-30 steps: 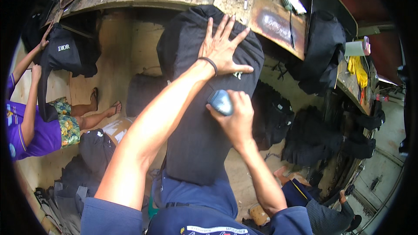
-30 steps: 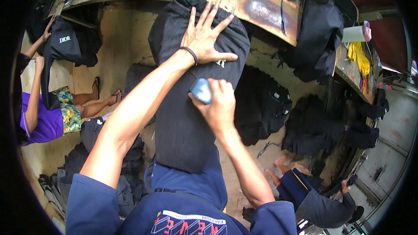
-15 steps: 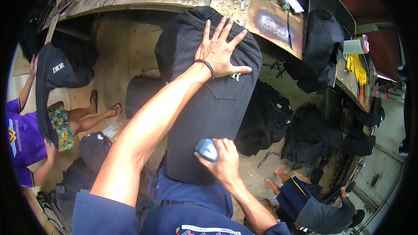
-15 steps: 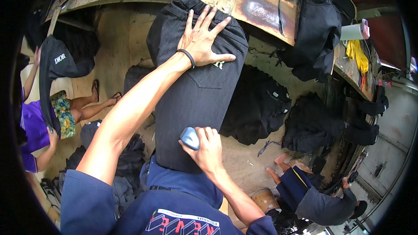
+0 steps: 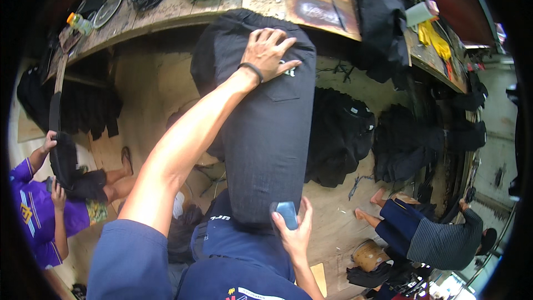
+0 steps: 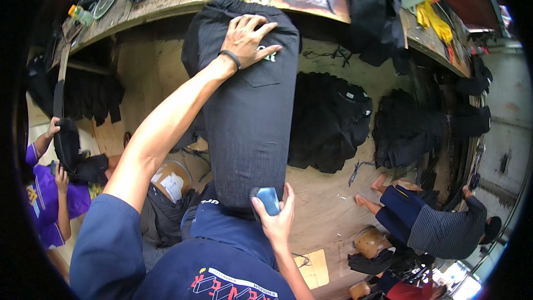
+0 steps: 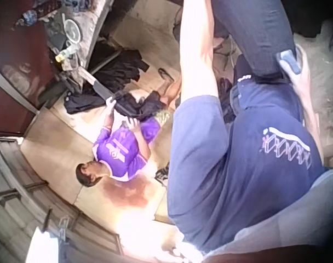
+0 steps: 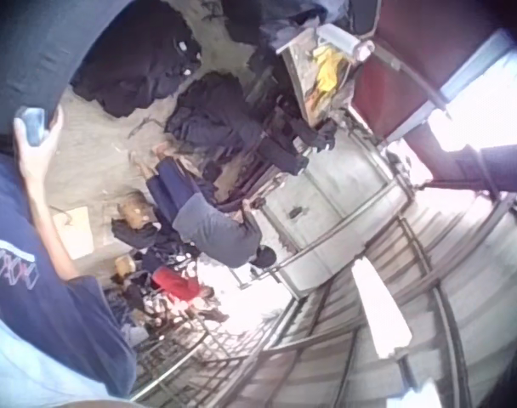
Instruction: The person irons black shorts on a small ironing board using a handheld iron. They repeatedly flip and reposition the shorts to smooth different areas, then fold and set them aside.
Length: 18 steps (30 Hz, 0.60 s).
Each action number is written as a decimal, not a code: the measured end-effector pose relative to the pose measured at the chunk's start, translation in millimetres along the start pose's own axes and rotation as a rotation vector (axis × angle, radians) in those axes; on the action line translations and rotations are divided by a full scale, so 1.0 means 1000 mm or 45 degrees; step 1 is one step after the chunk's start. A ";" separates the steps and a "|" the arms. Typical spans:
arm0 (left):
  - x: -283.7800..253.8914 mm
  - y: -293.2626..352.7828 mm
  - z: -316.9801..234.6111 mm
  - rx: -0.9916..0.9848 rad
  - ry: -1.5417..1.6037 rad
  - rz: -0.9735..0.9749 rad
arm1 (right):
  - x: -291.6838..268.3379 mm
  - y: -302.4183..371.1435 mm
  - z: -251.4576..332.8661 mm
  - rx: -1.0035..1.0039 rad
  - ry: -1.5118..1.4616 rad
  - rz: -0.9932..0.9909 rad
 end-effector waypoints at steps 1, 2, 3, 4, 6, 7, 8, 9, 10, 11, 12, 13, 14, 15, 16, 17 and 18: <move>-0.002 0.000 -0.002 0.022 -0.052 -0.027 | -0.002 0.004 -0.004 0.210 -0.208 0.027; -0.005 0.003 -0.005 0.047 -0.065 -0.082 | -0.007 0.002 -0.002 0.197 0.005 0.115; -0.005 0.002 -0.008 0.054 -0.046 -0.088 | -0.007 -0.003 0.003 0.135 -0.071 0.121; 0.000 0.002 -0.008 0.038 -0.109 0.079 | -0.010 -0.005 0.005 0.145 -0.071 0.136; 0.004 -0.003 -0.005 -0.093 -0.034 0.235 | -0.012 -0.008 0.005 0.276 -0.017 0.206; -0.004 -0.007 -0.004 -0.118 0.033 -0.043 | -0.014 -0.009 0.007 0.254 0.029 0.221; -0.005 -0.013 -0.002 -0.107 0.025 -0.065 | -0.016 -0.011 0.013 0.262 0.135 0.281; 0.000 -0.018 -0.001 -0.114 -0.005 0.045 | -0.020 -0.013 0.018 0.229 0.293 0.312; 0.005 -0.025 0.002 -0.110 -0.083 0.190 | -0.018 -0.027 0.034 0.046 0.591 0.338; 0.009 -0.031 0.005 -0.065 -0.083 0.290 | -0.019 -0.036 0.050 -0.142 0.499 0.335; 0.013 -0.036 0.005 -0.004 -0.075 0.371 | -0.013 -0.053 0.068 -0.264 0.489 0.354; 0.017 -0.043 0.008 0.021 -0.107 0.459 | -0.004 -0.079 0.089 -0.364 0.490 0.405; 0.017 -0.047 0.008 0.081 -0.045 0.437 | 0.010 -0.112 0.109 -0.458 0.370 0.394; 0.022 -0.050 0.010 0.089 -0.078 0.528 | 0.025 -0.144 0.140 -0.953 0.494 0.378; 0.024 -0.053 0.013 0.067 -0.048 0.557 | 0.042 -0.182 0.162 -1.198 0.400 0.316; 0.027 -0.054 0.014 0.041 -0.016 0.593 | 0.056 -0.214 0.176 -1.344 0.385 0.272; 0.030 -0.056 0.016 0.025 0.006 0.626 | 0.073 -0.248 0.184 -1.401 0.363 0.257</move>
Point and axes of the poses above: each hand's wrist, its own y-axis away from the middle knuckle, its own x-axis out of the palm, z = x × y, the point moved 4 cm from there along -y, towards the middle knuckle, and after that the axes turned 15 degrees about -x, right-handed, at the moved point
